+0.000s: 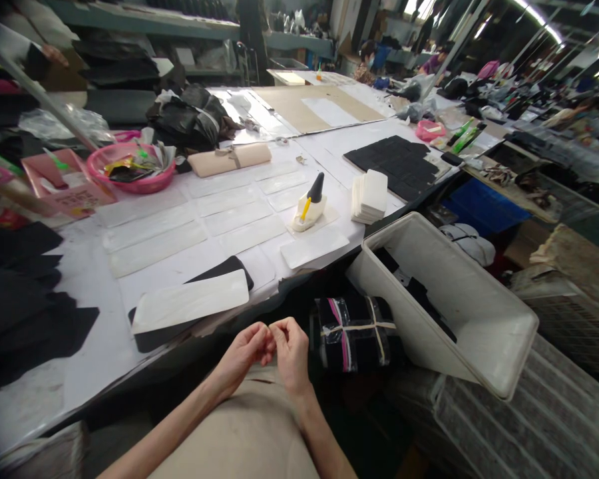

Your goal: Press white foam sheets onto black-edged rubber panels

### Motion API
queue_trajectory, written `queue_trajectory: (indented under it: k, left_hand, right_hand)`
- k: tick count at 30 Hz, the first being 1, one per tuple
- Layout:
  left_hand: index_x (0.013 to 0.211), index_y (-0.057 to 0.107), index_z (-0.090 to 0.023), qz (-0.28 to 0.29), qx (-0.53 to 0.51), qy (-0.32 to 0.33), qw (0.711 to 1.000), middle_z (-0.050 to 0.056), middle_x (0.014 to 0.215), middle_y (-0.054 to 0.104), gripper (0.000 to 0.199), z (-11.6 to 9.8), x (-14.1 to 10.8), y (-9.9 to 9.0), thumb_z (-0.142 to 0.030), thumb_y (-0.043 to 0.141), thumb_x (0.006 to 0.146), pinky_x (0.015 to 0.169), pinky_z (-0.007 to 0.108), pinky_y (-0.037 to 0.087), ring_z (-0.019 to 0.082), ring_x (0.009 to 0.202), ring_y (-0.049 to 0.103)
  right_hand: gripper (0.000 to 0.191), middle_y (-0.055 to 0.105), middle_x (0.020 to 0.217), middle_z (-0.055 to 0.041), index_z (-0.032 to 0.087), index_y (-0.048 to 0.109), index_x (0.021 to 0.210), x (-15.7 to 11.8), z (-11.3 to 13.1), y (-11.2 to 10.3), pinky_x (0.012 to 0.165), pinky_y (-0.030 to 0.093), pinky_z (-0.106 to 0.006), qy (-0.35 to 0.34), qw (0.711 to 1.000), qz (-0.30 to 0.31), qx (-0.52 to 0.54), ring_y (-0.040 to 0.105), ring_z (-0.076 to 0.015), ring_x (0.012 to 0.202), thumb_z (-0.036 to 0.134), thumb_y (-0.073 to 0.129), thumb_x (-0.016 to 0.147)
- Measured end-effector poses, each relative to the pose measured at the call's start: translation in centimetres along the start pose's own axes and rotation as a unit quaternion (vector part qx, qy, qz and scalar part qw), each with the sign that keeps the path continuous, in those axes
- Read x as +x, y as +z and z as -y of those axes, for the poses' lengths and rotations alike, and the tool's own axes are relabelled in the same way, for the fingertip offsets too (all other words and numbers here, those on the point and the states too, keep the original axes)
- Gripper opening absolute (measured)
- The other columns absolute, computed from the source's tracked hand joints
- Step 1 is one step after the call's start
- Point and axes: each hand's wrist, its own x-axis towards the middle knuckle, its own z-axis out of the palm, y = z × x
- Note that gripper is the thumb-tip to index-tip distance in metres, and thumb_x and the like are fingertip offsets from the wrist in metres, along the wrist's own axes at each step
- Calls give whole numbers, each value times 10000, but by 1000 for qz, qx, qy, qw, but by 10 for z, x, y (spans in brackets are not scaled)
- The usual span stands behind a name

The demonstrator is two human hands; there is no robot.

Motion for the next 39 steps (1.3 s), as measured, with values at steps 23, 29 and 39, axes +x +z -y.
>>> queue_trajectory:
  k: [23, 29, 39]
  left_hand:
    - [1066, 628, -225, -190, 407, 102, 887, 43, 917, 709, 296, -13, -74, -182, -409, 533, 855, 710, 300, 534, 190, 808, 665]
    - [957, 649, -220, -337, 450, 129, 817, 27, 892, 715, 303, -38, -85, -245, -479, 546, 838, 709, 295, 517, 175, 713, 657]
    - [935, 644, -210, -380, 415, 127, 817, 32, 846, 718, 298, -40, -85, -291, -468, 529, 839, 686, 294, 523, 180, 704, 673]
  right_hand:
    - [259, 694, 892, -76, 220, 659, 1088, 88, -94, 10, 735, 511, -298, -218, 860, 50, -458, 666, -199, 829, 240, 448, 940]
    - [230, 656, 952, -91, 220, 671, 1050, 130, -101, 61, 718, 516, -288, -350, 816, 81, -452, 606, -195, 843, 268, 486, 923]
    - [254, 641, 961, -73, 213, 686, 998, 142, -102, 81, 694, 475, -229, -338, 805, 96, -478, 608, -157, 820, 178, 448, 919]
